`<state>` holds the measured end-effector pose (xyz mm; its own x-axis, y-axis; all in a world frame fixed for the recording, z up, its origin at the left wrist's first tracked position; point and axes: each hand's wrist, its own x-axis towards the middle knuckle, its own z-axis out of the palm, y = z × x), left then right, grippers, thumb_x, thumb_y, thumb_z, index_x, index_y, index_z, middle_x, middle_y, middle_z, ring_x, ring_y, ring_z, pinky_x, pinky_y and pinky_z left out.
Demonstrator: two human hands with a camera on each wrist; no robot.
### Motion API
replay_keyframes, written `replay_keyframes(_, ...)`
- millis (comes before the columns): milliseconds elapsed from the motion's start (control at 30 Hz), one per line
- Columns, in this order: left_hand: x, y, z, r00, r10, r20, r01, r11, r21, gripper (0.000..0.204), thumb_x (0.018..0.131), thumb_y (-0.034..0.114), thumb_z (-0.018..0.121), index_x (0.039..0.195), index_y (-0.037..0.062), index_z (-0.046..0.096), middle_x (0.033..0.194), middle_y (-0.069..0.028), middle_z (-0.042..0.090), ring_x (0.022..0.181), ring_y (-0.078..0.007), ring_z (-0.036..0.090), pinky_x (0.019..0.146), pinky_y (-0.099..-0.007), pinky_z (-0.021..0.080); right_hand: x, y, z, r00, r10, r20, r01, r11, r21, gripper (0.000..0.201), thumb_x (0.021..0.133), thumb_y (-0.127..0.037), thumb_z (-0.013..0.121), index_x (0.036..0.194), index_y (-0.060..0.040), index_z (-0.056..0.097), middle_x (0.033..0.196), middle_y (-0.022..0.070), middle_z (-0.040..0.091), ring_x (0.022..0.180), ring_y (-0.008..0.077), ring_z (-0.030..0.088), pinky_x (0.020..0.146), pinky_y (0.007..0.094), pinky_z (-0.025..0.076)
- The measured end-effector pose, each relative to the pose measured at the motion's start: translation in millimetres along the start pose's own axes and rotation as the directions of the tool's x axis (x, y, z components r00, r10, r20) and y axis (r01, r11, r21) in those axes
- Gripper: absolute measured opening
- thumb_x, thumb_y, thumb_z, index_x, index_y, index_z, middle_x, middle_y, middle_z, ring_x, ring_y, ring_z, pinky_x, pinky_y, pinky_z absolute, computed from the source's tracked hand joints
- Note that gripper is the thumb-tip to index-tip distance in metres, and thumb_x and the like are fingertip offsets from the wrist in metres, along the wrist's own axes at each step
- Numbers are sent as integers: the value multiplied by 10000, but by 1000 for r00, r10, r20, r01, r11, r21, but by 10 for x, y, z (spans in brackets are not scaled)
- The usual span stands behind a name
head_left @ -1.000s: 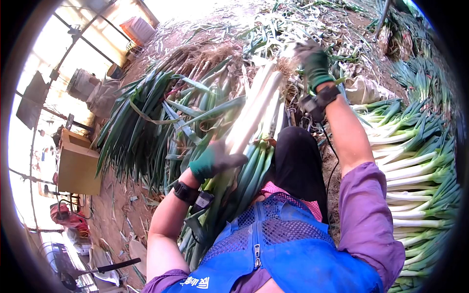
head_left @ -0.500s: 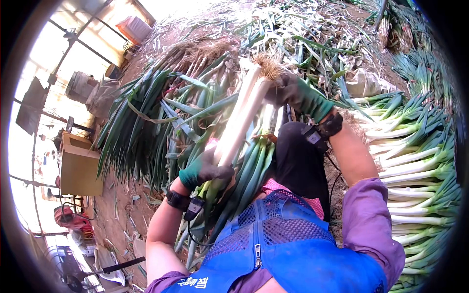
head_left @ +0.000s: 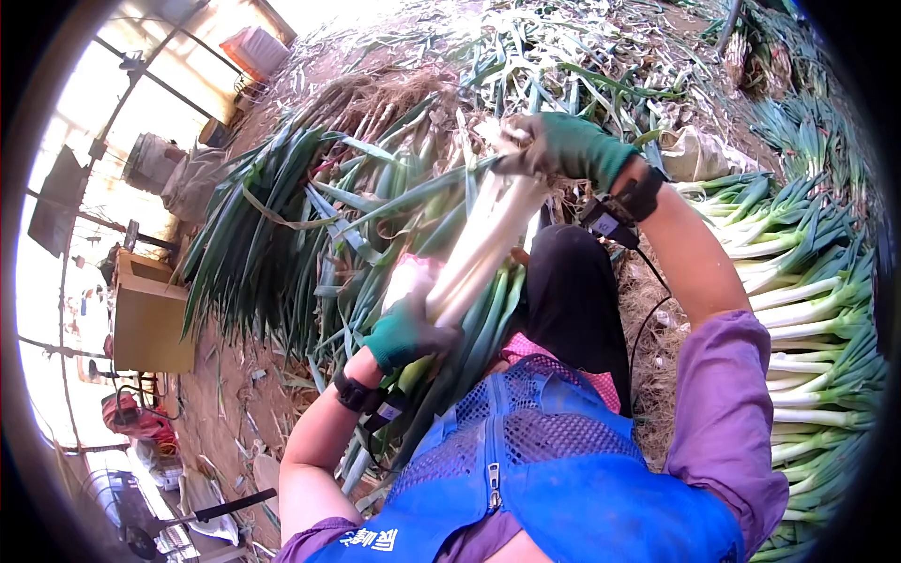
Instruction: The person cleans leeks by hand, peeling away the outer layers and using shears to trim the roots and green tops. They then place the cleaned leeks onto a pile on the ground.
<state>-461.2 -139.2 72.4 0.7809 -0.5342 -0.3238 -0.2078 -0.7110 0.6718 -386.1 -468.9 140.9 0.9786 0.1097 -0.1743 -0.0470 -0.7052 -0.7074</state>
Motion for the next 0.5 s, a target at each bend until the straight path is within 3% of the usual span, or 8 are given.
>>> replay_keyframes(33, -18, 49, -10, 1000, -3, -3, 3, 998, 69, 726, 714, 278, 819, 1321, 5, 528, 948, -133, 709, 801, -216, 701, 751, -342, 552, 8, -115, 2, 999, 32, 27, -22, 953, -304, 794, 816, -490, 799, 1401, -13, 553, 1225, 211, 675, 1130, 277, 648, 1002, 356, 499)
replay_keyframes(100, -57, 145, -30, 1000, -9, -8, 11, 978, 206, 748, 709, 289, 815, 1336, 9, 519, 993, -167, 711, 885, -239, 709, 799, -339, 546, 309, 213, 73, 999, -21, 36, 23, 998, -63, 684, 867, -438, 756, 1376, -19, 575, 1144, 166, 709, 983, 219, 677, 874, 327, 551)
replay_keyframes(167, -57, -55, 12, 998, -33, -53, 39, 992, 119, 735, 711, 278, 814, 1331, 10, 527, 1007, -158, 709, 918, -224, 697, 822, -332, 538, 462, 401, -109, 912, 67, -406, -11, 990, 140, 284, 962, -303, 673, 1166, -109, 713, 791, 13, 675, 587, 84, 542, 519, 257, 478)
replay_keyframes(233, -40, -241, -87, 998, -46, 35, 48, 998, -40, 629, 716, 234, 816, 1254, 8, 581, 976, -71, 698, 854, -136, 647, 798, -308, 534, 673, 1040, -521, 599, -133, -790, 595, 734, 328, 277, 970, -303, 626, 1176, -133, 697, 850, 31, 688, 644, 113, 608, 552, 270, 524)
replay_keyframes(267, -53, -277, -218, 999, -15, 35, 20, 990, -139, 599, 720, 227, 824, 1226, 10, 590, 964, -57, 692, 843, -124, 639, 794, -302, 535, 472, 1027, -748, 669, 96, -737, 308, 867, 392, 243, 986, -240, 598, 1191, -145, 690, 904, 51, 701, 646, 113, 615, 531, 267, 526)
replay_keyframes(333, -92, -446, -524, 1000, -15, -22, 9, 957, -289, 539, 727, 209, 837, 1177, 20, 608, 942, -35, 684, 825, -111, 634, 791, -297, 539, 178, 1076, -757, 728, -150, -669, 262, 963, 69, 228, 988, -187, 603, 1195, -144, 690, 984, 101, 716, 649, 123, 626, 485, 253, 507)
replay_keyframes(400, -150, -637, -898, 991, -60, -118, 1, 894, -449, 506, 739, 181, 841, 1163, 31, 610, 962, -35, 680, 853, -126, 646, 820, -307, 544, 47, 1021, -318, 865, -452, -218, 466, 885, 13, 278, 933, -252, 687, 1177, -120, 705, 1014, 122, 721, 688, 139, 644, 513, 243, 500)
replay_keyframes(500, -305, -795, -1538, 917, -116, -383, -128, 822, -556, 509, 779, 112, 793, 1226, 16, 568, 1069, -75, 666, 989, -185, 663, 924, -341, 533, -476, 216, 362, 812, -57, 581, -2, 995, 99, 462, 817, -354, 799, 1173, -71, 716, 958, 89, 725, 816, 173, 666, 720, 293, 535)
